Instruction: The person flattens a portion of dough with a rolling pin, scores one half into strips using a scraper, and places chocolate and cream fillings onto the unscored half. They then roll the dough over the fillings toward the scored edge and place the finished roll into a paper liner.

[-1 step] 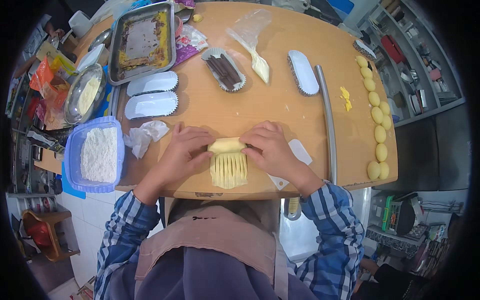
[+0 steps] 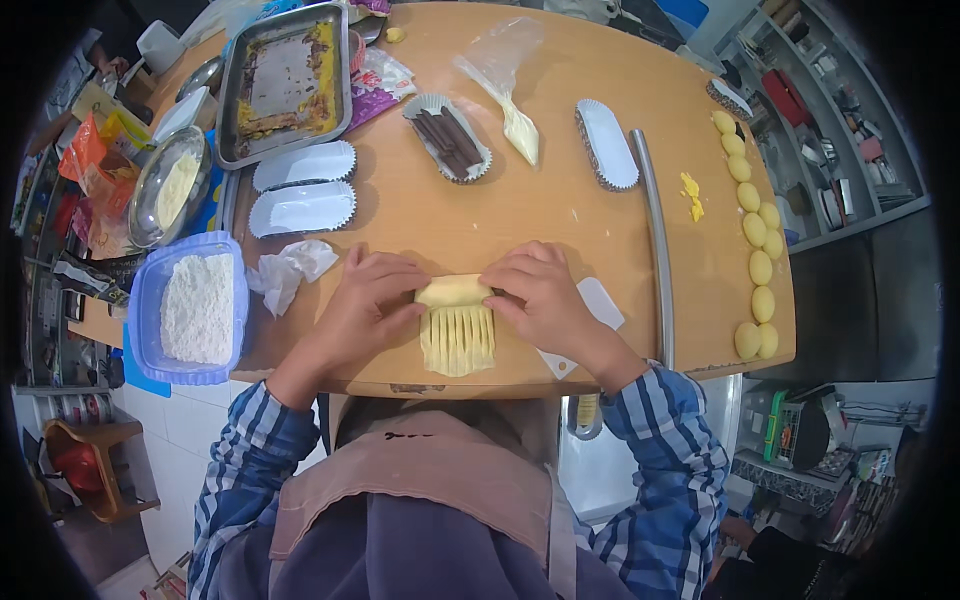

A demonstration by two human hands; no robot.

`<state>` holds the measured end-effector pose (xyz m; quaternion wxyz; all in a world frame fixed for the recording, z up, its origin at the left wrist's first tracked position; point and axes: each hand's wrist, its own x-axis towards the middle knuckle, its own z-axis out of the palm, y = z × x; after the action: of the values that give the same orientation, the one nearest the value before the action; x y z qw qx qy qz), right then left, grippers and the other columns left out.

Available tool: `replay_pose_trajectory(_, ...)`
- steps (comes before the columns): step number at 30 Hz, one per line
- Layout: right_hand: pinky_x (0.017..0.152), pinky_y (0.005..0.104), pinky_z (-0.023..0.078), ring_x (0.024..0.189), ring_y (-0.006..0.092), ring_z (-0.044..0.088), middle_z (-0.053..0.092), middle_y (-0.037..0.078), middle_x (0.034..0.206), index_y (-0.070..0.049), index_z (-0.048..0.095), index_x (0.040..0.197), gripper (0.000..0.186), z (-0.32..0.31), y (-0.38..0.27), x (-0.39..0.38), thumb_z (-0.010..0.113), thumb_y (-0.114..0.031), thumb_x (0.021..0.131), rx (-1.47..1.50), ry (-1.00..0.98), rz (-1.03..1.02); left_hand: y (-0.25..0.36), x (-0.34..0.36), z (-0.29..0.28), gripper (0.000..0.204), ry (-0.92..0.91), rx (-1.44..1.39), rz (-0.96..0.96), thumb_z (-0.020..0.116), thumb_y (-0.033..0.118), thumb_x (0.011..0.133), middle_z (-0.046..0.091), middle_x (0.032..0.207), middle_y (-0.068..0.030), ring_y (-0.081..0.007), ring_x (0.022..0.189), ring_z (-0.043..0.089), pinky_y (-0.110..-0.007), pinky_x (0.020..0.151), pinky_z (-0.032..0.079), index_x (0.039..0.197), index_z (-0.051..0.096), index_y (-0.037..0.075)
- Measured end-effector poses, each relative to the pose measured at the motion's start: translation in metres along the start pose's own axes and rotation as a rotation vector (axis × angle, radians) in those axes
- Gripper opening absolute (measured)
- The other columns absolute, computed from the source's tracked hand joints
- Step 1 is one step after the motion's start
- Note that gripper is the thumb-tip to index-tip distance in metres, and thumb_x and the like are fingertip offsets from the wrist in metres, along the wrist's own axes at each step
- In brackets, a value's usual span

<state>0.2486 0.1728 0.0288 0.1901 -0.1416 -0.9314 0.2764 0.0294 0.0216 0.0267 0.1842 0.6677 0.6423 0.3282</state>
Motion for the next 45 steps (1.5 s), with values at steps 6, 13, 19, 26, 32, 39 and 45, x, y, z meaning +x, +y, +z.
replay_pose_trajectory(6, 0.089, 0.0398, 0.04, 0.098, 0.0253, 0.055, 0.066, 0.003, 0.098, -0.008, 0.07, 0.09, 0.023, 0.007, -0.003, -0.012, 0.078, -0.005, 0.068, 0.011, 0.113, -0.072, 0.0, -0.008, 0.003, 0.028, 0.072, 0.138, 0.164, 0.075, 0.007, 0.074, 0.065, 0.1, -0.0032, -0.0213, 0.105, 0.059, -0.06, 0.107, 0.021, 0.1, 0.069, 0.012)
replay_pose_trajectory(13, 0.087, 0.0393, 0.041, 0.098, 0.0274, 0.055, 0.063, 0.005, 0.102, -0.007, 0.07, 0.089, 0.021, 0.0, -0.016, -0.024, 0.076, -0.004, 0.069, 0.036, 0.1, -0.09, 0.003, -0.021, 0.001, 0.035, 0.041, 0.252, 0.309, 0.074, 0.007, 0.072, 0.062, 0.104, -0.0017, -0.0216, 0.104, 0.059, -0.066, 0.106, 0.021, 0.105, 0.067, 0.014)
replay_pose_trajectory(19, 0.09, 0.0389, 0.041, 0.1, 0.027, 0.056, 0.066, 0.008, 0.104, -0.004, 0.07, 0.094, 0.017, 0.001, -0.018, -0.013, 0.072, -0.006, 0.077, 0.085, 0.212, 0.051, 0.009, -0.014, 0.006, 0.034, 0.114, 0.07, 0.125, 0.071, 0.017, 0.08, 0.061, 0.113, -0.0051, -0.0225, 0.11, 0.055, -0.063, 0.106, 0.019, 0.112, 0.065, 0.01)
replay_pose_trajectory(26, 0.09, 0.0381, 0.042, 0.1, 0.0252, 0.057, 0.069, 0.005, 0.1, -0.005, 0.071, 0.098, 0.02, 0.005, -0.012, -0.024, 0.07, -0.004, 0.078, 0.062, 0.079, 0.007, 0.0, -0.024, 0.013, 0.027, 0.057, 0.048, 0.101, 0.07, 0.009, 0.081, 0.066, 0.103, -0.0075, -0.0242, 0.105, 0.059, -0.055, 0.11, 0.018, 0.108, 0.068, 0.011)
replay_pose_trajectory(32, 0.089, 0.0369, 0.043, 0.098, 0.0256, 0.057, 0.068, 0.006, 0.1, -0.006, 0.072, 0.098, 0.021, -0.002, -0.018, -0.03, 0.071, -0.004, 0.078, 0.214, 0.038, 0.078, 0.006, -0.03, 0.004, 0.025, 0.069, 0.009, 0.121, 0.07, 0.011, 0.082, 0.066, 0.106, -0.0059, -0.0229, 0.102, 0.06, -0.061, 0.106, 0.02, 0.106, 0.068, 0.009)
replay_pose_trajectory(39, 0.089, 0.0377, 0.043, 0.098, 0.0266, 0.057, 0.069, 0.006, 0.098, -0.004, 0.071, 0.097, 0.019, 0.004, -0.015, -0.018, 0.072, -0.01, 0.079, 0.216, 0.047, 0.174, 0.009, -0.017, 0.015, 0.025, 0.152, 0.002, -0.011, 0.068, 0.021, 0.085, 0.066, 0.106, -0.0069, -0.0238, 0.102, 0.06, -0.059, 0.105, 0.02, 0.106, 0.068, 0.007)
replay_pose_trajectory(45, 0.091, 0.0388, 0.04, 0.101, 0.0264, 0.056, 0.067, 0.005, 0.099, -0.006, 0.071, 0.092, 0.018, 0.0, -0.022, -0.03, 0.075, -0.008, 0.074, 0.19, -0.021, 0.115, 0.012, -0.03, 0.01, 0.021, -0.013, -0.01, 0.004, 0.072, 0.014, 0.082, 0.066, 0.108, -0.0048, -0.0224, 0.105, 0.059, -0.052, 0.108, 0.019, 0.102, 0.07, 0.009)
